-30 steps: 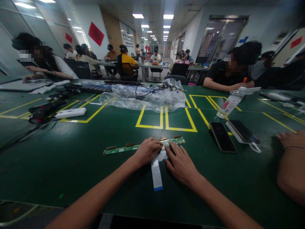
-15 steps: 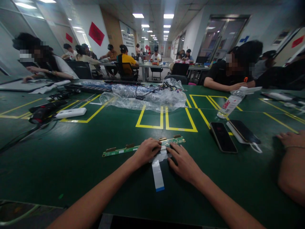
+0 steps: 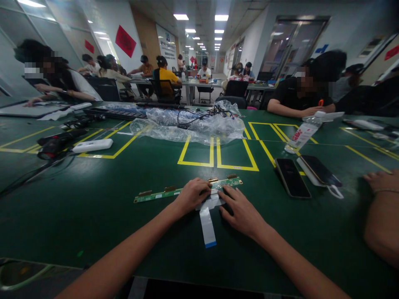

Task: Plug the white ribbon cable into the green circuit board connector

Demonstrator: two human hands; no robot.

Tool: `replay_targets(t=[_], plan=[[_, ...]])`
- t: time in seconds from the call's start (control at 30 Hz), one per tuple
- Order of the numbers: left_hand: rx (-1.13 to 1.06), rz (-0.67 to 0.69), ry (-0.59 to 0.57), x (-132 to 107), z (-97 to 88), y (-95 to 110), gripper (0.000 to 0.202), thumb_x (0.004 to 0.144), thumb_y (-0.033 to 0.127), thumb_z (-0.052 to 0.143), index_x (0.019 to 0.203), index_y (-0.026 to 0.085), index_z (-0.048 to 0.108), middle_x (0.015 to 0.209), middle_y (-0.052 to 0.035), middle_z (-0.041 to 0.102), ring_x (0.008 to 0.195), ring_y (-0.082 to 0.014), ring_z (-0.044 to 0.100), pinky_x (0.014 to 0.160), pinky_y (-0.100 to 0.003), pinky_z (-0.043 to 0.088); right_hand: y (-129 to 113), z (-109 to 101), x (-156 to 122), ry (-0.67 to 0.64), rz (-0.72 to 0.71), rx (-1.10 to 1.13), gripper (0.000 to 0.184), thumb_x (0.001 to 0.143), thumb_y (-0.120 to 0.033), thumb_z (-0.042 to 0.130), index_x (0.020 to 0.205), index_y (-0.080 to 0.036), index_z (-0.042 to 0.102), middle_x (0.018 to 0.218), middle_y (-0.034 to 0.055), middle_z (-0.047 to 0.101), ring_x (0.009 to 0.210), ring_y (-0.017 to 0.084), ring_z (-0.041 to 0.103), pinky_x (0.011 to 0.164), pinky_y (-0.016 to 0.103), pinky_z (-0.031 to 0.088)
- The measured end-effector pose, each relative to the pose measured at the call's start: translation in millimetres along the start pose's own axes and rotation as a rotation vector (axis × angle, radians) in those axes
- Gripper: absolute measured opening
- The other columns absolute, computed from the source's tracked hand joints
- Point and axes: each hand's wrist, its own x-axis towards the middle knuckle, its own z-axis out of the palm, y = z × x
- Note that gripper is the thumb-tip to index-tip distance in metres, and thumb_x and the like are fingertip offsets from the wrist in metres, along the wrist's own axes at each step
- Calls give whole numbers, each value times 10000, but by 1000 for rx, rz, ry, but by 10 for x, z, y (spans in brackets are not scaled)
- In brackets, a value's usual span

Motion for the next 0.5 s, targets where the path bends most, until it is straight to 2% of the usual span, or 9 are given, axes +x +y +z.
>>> replay_targets(t=[0.5], plan=[[-13, 17, -40, 22, -13, -30, 148, 903, 174, 596, 986, 204, 715, 1146, -54, 717, 1027, -200, 617, 898, -368, 486, -13, -10, -4, -8, 16, -5, 599, 936, -442, 519, 1491, -233, 433, 1578, 129, 349, 1456, 324, 293, 1180, 549, 246]])
